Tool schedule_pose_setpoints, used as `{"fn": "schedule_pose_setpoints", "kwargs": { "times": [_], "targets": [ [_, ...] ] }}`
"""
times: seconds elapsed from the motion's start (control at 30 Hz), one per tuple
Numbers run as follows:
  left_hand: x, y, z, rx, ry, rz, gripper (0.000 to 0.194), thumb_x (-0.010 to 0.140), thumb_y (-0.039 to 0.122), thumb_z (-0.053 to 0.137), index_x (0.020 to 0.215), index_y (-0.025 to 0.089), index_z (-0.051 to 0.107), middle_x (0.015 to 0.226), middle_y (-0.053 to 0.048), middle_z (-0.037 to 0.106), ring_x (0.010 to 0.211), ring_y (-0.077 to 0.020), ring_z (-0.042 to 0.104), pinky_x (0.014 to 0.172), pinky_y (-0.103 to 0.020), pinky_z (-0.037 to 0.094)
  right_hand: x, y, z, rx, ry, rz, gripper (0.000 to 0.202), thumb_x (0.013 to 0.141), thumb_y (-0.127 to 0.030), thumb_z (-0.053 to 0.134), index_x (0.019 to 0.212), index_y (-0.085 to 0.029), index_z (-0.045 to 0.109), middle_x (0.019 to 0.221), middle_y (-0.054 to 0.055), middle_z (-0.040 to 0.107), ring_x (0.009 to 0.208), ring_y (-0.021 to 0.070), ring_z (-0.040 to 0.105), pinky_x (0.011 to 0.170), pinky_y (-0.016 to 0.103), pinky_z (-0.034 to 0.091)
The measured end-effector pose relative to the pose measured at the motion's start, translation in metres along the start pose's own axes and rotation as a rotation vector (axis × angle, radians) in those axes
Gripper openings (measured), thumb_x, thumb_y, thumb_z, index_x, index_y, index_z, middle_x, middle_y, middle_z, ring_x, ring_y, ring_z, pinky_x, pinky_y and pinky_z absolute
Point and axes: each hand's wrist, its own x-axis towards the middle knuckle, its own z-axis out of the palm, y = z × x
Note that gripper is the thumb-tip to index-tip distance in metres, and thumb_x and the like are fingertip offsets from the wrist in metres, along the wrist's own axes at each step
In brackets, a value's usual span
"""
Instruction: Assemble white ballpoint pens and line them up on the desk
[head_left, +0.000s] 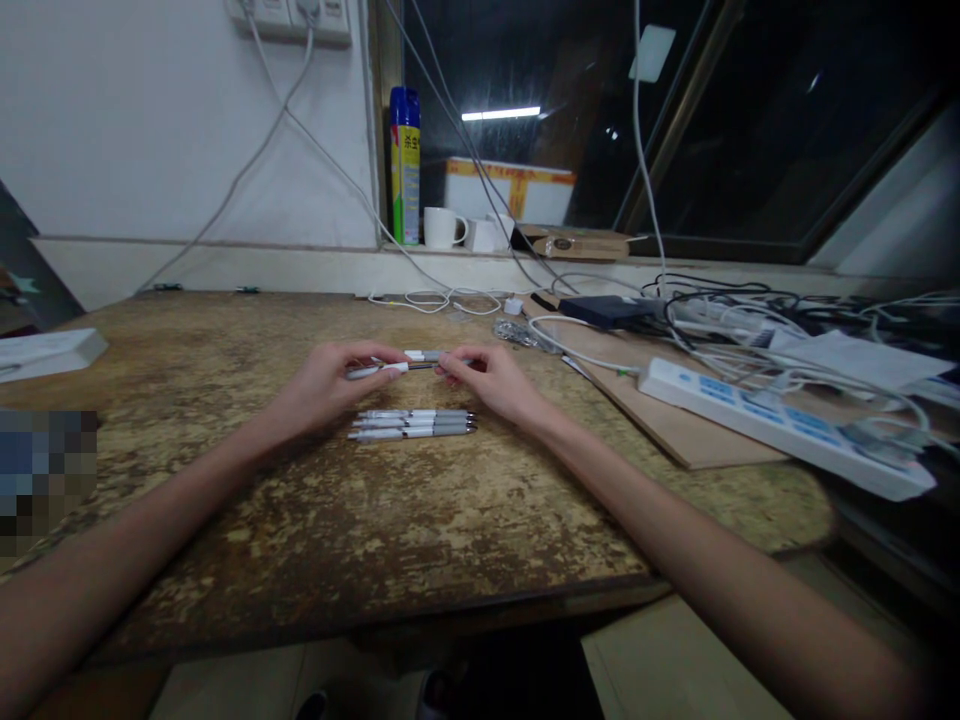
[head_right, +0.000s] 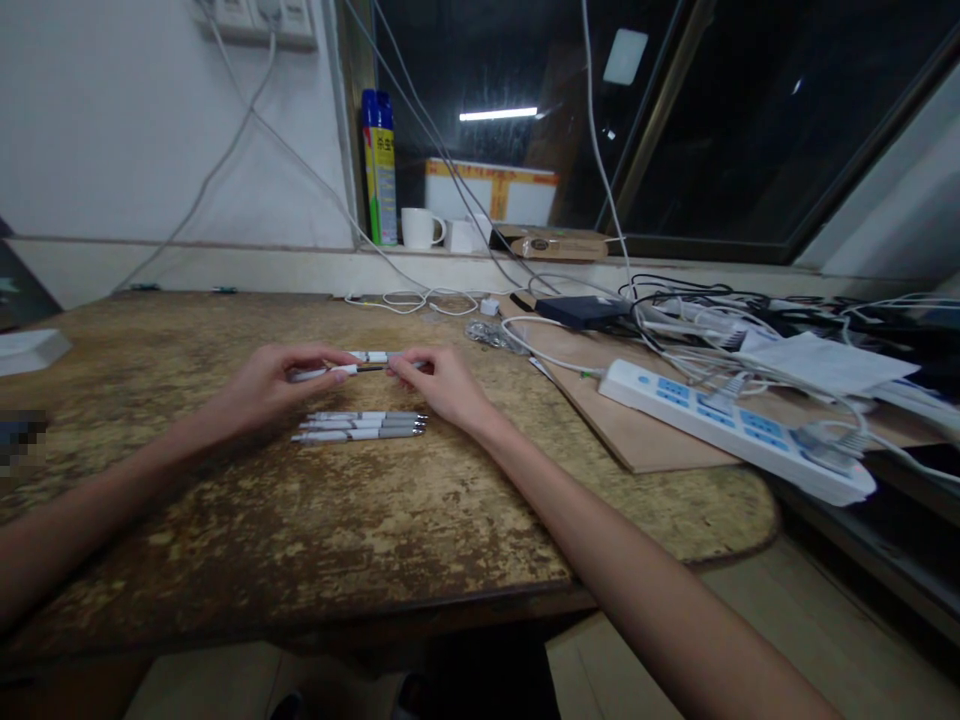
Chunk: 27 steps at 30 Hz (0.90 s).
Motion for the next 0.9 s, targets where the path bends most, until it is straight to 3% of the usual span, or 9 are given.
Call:
{"fn": "schedule_pose_setpoints", "kwargs": {
  "times": [0.27,0.47,0.57,0.67,0.9],
  "targets": [
    [-0.0009,-0.0055,-0.0001,-0.008,-0.002,-0.006,0.039,0.091,0.049,0.067,0.120,0.026,0.077,0.119,-0.007,0.077,0.107,-0.0266,0.071,0.095,-0.038,0.052,-0.0014,-0.0018,0.0015,0.007,-0.001,0.054,0.035,0.094,-0.045,0.060,0.084,-0.017,0.078,0.080,0.005,0.074,0.072,0.0174,0.059,0.069,0.031,0.043],
    [0.0005,-0.0025,0.0001,0.005,0.006,-0.037,0.040,0.091,0.051,0.066,0.119,0.024,0.077,0.119,-0.007,0.077,0.105,-0.0261,0.071,0.092,-0.036,0.051,0.0032,0.0019,0.0024,0.213,0.020,0.179,0.045,0.099,-0.049,0.052,0.084,-0.016,0.077,0.095,0.011,0.077,0.079,0.0186,0.066,0.080,0.033,0.051],
    [0.0005,-0.0019,-0.0010,0.030,0.023,-0.064,0.041,0.092,0.051,0.065,0.118,0.023,0.078,0.115,-0.007,0.079,0.100,-0.0256,0.071,0.089,-0.035,0.051,0.0055,0.0035,-0.0004,0.232,0.081,0.219,0.034,0.097,-0.037,0.053,0.085,-0.016,0.077,0.092,0.010,0.077,0.082,0.0190,0.067,0.085,0.034,0.053],
    [0.0002,-0.0034,-0.0028,0.062,0.039,-0.088,0.041,0.092,0.053,0.064,0.117,0.024,0.078,0.111,-0.007,0.079,0.093,-0.0243,0.070,0.085,-0.034,0.052,0.0060,0.0025,-0.0042,0.197,0.151,0.169,0.019,0.089,-0.024,0.059,0.094,-0.019,0.076,0.088,0.006,0.074,0.086,0.0190,0.067,0.090,0.034,0.052],
    [0.0002,-0.0081,-0.0038,0.058,0.032,-0.084,0.044,0.092,0.056,0.061,0.118,0.024,0.078,0.109,-0.006,0.080,0.092,-0.0245,0.070,0.084,-0.034,0.052,0.0049,-0.0061,-0.0031,0.309,0.183,0.179,0.016,0.086,-0.020,0.062,0.100,-0.019,0.070,0.097,0.008,0.073,0.091,0.0189,0.069,0.095,0.035,0.053]
  ]
}}
